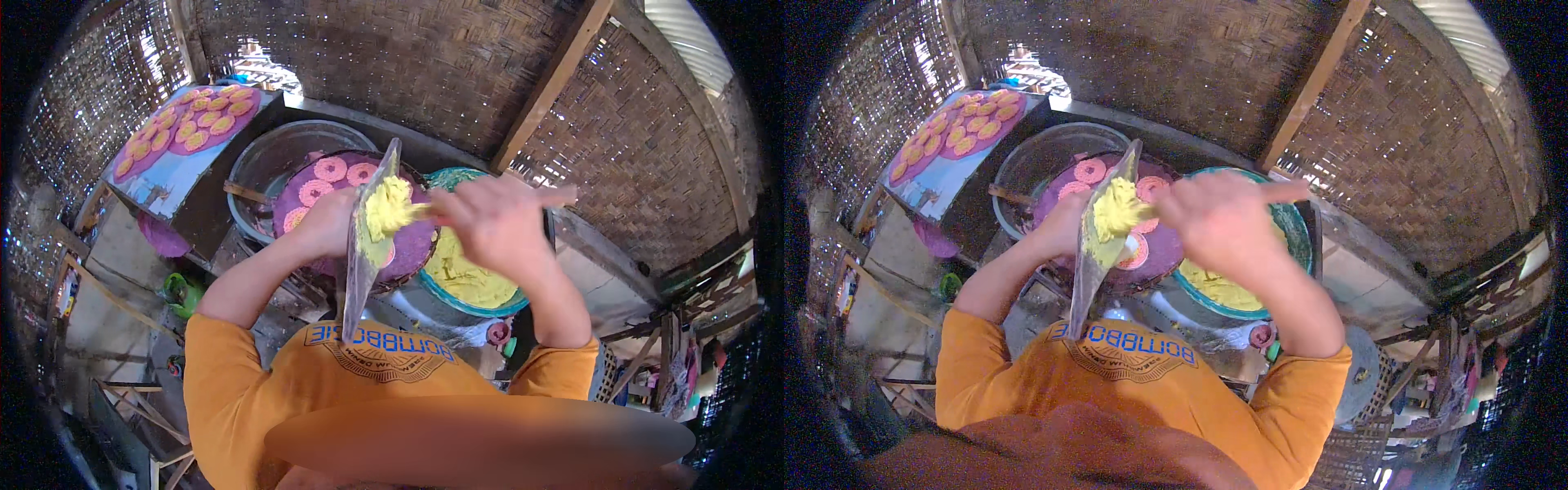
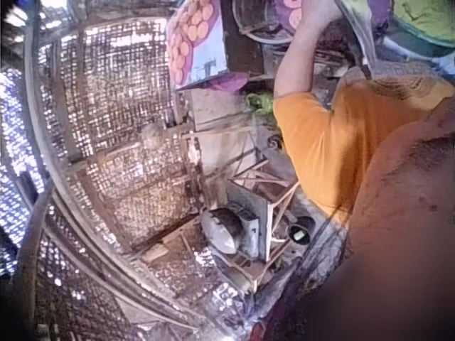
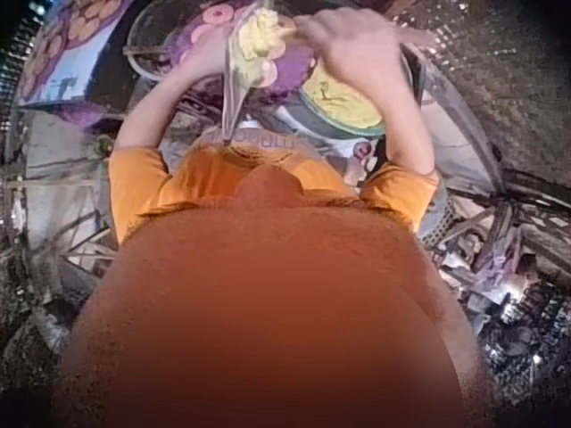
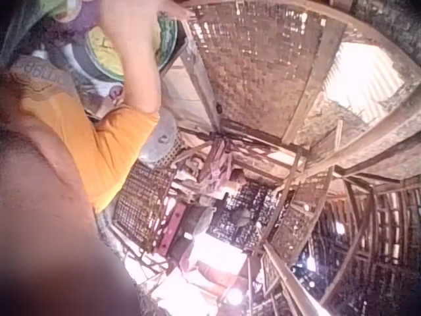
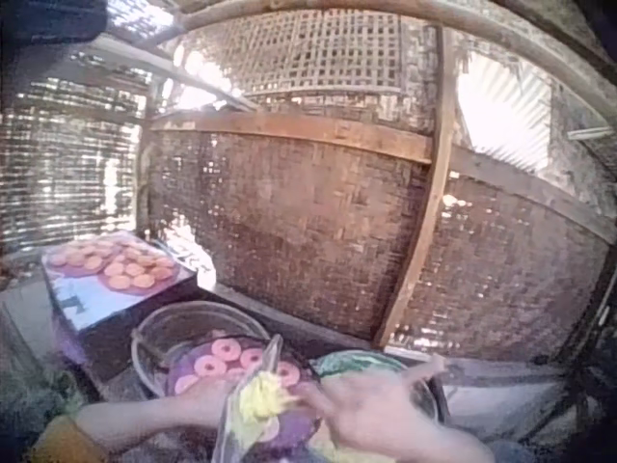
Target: The person puts yellow batter into a circular mold using a spoon and transfers the formed rounds onto a large tray. They repeat the process with pink batter, arranging the colorful snack rounds on the tray.
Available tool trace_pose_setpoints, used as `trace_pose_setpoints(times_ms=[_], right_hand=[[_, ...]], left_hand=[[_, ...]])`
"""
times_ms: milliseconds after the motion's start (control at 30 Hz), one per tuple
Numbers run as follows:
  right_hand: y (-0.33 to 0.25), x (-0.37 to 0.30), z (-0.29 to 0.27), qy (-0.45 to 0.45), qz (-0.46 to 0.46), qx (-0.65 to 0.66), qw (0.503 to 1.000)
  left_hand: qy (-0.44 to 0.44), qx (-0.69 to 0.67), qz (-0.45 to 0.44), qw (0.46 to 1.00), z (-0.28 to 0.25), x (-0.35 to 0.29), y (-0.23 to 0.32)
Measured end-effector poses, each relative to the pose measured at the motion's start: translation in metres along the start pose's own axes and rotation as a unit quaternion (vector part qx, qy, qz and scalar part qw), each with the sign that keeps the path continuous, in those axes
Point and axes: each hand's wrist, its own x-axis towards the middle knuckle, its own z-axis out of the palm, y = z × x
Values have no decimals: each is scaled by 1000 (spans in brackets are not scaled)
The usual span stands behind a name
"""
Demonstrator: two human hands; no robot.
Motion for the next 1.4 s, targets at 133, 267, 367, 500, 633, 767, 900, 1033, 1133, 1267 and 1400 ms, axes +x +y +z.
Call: trace_pose_setpoints(times_ms=[133, 267, 367, 500, 633, 767, 900, 1033, 1133, 1267, 1400], right_hand=[[-36, 6, 19, 84, -92, -179, 976], [-27, -9, 14, 68, -55, -124, 988], [-13, -19, -8, 101, 38, -68, 992], [3, -19, -14, 152, 121, -57, 979], [0, -10, -7, 115, 76, -23, 990], [-13, -2, 1, 97, 23, -11, 995], [-33, 8, 21, 84, -28, -51, 995], [-36, 4, 28, 88, -43, -70, 993], [-21, -7, 10, 86, 21, -32, 996], [-5, -14, 3, 131, 132, -2, 983], [2, -19, 31, 142, 154, 27, 977]], left_hand=[[35, -31, -37, 998, 8, 2, -26], [2, 3, -66, 998, 5, -7, -54], [40, 0, -66, 997, -6, -13, -65], [45, 5, -89, 995, -9, -14, -63], [52, -14, -91, 994, -13, -12, -36], [34, 31, -66, 997, -6, -13, -35], [1, 42, -79, 996, 2, -5, -30], [-46, 55, -107, 992, -3, -6, -36], [5, 52, -109, 993, -11, -13, -54], [18, -58, -82, 995, -22, -20, -76], [41, -219, -43, 974, -19, -18, -73]])
